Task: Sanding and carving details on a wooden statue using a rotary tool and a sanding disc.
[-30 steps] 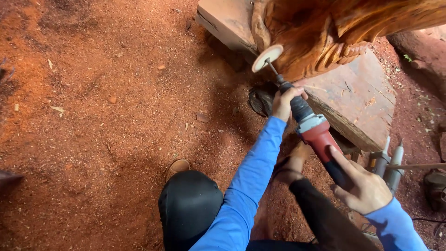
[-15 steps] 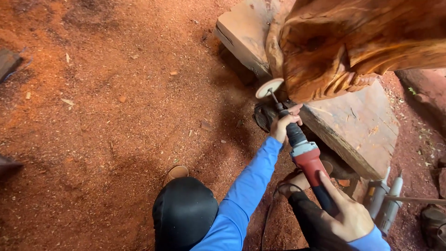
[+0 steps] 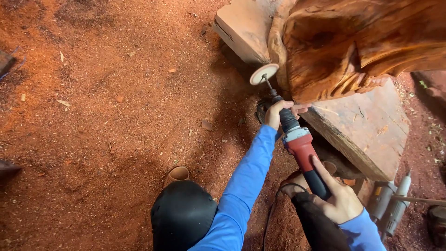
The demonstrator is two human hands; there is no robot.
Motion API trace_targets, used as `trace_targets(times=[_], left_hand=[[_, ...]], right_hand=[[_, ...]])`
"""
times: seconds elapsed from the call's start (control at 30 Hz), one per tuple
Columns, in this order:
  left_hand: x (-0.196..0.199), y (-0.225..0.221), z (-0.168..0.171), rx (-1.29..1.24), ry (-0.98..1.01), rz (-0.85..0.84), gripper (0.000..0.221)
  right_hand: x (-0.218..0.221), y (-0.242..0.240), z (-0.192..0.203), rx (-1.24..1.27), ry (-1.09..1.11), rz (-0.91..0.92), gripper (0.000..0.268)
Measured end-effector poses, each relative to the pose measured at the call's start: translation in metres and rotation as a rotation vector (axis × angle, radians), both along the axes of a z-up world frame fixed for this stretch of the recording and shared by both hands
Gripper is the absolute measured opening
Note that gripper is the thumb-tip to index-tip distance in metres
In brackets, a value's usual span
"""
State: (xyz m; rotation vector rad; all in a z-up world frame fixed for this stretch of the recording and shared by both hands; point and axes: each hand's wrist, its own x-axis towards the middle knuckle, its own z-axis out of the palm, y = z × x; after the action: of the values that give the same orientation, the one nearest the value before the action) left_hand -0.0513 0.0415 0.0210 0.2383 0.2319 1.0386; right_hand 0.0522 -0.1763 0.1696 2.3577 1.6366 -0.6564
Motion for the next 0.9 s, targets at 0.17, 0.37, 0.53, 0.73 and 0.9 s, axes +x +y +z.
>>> trace_targets(times=[0.17,0.37,0.53,0.73,0.9], left_hand=[[0.006,-0.015,-0.013,0.179,0.117,0.05,0.051],[0.025,-0.037,-0.025,0.309,0.011,0.112,0.061],[0.044,-0.039,-0.04,0.344,-0.18,0.115,0.027],[0.049,-0.045,-0.039,0.308,-0.273,0.095,0.021],[0.045,-0.05,-0.03,0.313,-0.268,0.1,0.021]], right_hand=[[0.014,-0.019,-0.003,-0.081,-0.101,0.03,0.114],[0.047,-0.058,-0.023,-0.013,-0.168,0.145,0.112],[0.04,-0.06,-0.011,-0.116,-0.218,0.109,0.113],[0.043,-0.064,-0.006,-0.168,-0.286,0.095,0.114],[0.029,-0.066,0.008,-0.185,-0.317,0.028,0.115]])
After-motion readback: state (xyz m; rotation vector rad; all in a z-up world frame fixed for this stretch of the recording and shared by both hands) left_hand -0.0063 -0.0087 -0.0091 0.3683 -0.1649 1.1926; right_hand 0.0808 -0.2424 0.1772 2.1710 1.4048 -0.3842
